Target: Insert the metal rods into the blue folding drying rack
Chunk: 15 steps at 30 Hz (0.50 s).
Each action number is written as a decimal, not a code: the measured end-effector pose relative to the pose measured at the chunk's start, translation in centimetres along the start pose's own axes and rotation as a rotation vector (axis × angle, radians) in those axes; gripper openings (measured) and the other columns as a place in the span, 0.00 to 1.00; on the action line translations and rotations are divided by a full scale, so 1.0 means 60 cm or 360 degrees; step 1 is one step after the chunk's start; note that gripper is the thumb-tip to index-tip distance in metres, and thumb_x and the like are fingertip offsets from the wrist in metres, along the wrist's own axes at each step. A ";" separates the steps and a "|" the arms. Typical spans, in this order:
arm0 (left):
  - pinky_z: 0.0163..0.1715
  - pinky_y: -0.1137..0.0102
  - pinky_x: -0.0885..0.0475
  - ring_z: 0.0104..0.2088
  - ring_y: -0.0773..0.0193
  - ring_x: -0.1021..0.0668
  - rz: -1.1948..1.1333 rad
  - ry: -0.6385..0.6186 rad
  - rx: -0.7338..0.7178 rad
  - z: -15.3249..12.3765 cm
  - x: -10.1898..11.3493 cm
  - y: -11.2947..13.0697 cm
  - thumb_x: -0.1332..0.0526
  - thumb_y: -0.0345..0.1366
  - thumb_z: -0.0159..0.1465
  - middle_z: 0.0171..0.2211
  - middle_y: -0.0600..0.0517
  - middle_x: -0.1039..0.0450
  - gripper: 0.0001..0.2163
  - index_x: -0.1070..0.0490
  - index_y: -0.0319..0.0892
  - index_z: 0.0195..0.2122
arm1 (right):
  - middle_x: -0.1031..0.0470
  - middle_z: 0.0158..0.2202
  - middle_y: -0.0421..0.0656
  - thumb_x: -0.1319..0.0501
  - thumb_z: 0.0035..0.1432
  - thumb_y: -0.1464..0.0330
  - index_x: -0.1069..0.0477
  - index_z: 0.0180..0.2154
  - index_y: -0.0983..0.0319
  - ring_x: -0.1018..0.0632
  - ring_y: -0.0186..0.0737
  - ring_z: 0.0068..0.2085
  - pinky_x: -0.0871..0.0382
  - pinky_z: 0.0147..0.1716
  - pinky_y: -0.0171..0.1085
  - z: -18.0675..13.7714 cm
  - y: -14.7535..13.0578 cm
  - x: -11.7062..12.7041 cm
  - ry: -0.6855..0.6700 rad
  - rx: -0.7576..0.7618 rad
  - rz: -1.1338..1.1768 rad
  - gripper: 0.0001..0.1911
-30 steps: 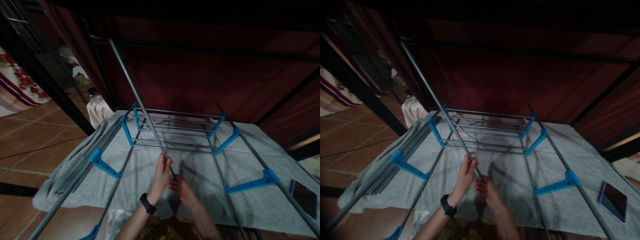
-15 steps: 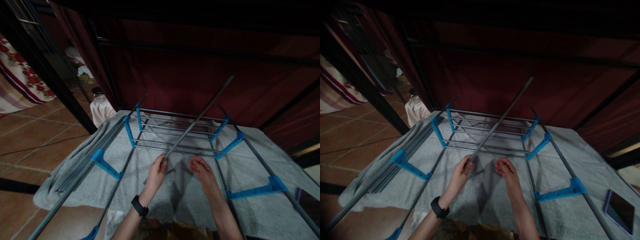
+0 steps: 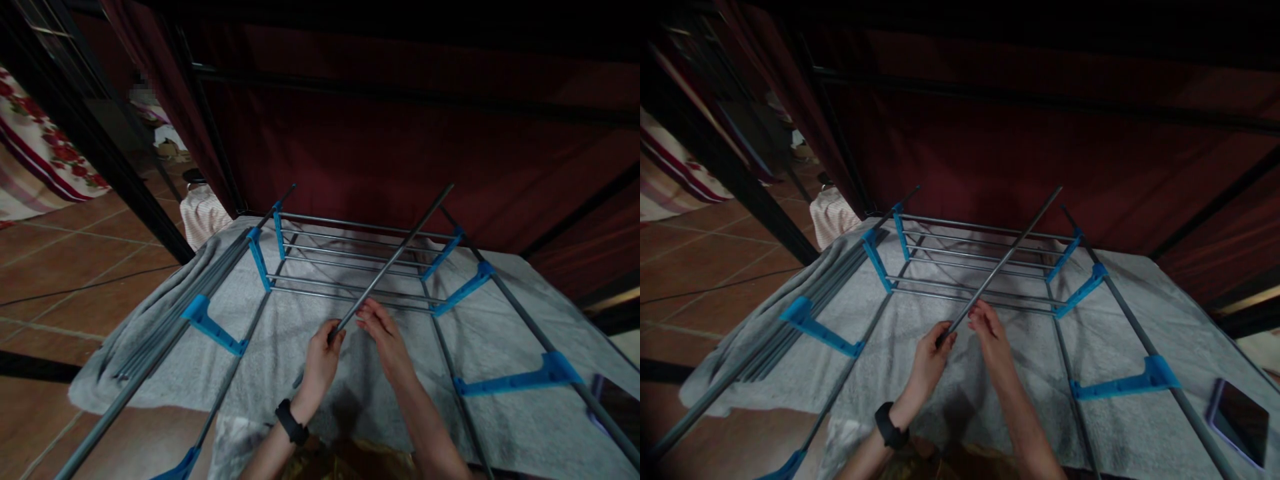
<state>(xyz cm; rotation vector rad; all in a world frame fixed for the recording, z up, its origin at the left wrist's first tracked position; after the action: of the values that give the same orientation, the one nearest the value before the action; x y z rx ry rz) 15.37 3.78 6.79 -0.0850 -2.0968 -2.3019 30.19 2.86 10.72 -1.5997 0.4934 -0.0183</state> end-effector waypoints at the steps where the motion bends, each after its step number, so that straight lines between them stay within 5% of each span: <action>1: 0.39 0.66 0.30 0.34 0.59 0.23 -0.0018 -0.0014 -0.0006 -0.001 -0.010 0.006 0.36 0.35 0.63 0.33 0.50 0.21 0.04 0.23 0.45 0.38 | 0.17 0.47 0.42 0.26 0.48 0.52 0.21 0.46 0.54 0.21 0.46 0.51 0.26 0.53 0.46 -0.001 0.005 -0.008 -0.0042 0.0022 -0.0046 0.24; 8: 0.51 0.62 0.29 0.47 0.56 0.21 -0.0124 -0.0096 -0.0140 -0.002 -0.056 0.035 0.37 0.34 0.64 0.47 0.46 0.20 0.10 0.24 0.45 0.47 | 0.18 0.38 0.41 0.32 0.55 0.50 0.22 0.49 0.55 0.21 0.44 0.44 0.27 0.48 0.43 0.023 -0.006 -0.012 -0.0064 0.0247 -0.0270 0.24; 15: 0.45 0.63 0.25 0.46 0.57 0.20 -0.0070 0.0133 -0.0165 0.023 -0.001 0.035 0.36 0.38 0.64 0.46 0.45 0.21 0.09 0.23 0.44 0.45 | 0.20 0.38 0.41 0.38 0.63 0.51 0.25 0.56 0.54 0.21 0.41 0.41 0.27 0.50 0.44 0.053 -0.040 0.037 -0.0072 0.0485 -0.0451 0.24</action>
<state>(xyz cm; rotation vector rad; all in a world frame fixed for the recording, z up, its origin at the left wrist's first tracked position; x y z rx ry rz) 15.58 4.94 9.01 0.0551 -1.9598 -2.3936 33.87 5.17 12.07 -1.3550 0.2128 -0.2594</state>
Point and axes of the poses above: each hand's wrist, its own z-axis towards the middle knuckle, its own x-axis out of the back of the hand, y = z × x, the point moved 2 cm from there along z, towards the middle knuckle
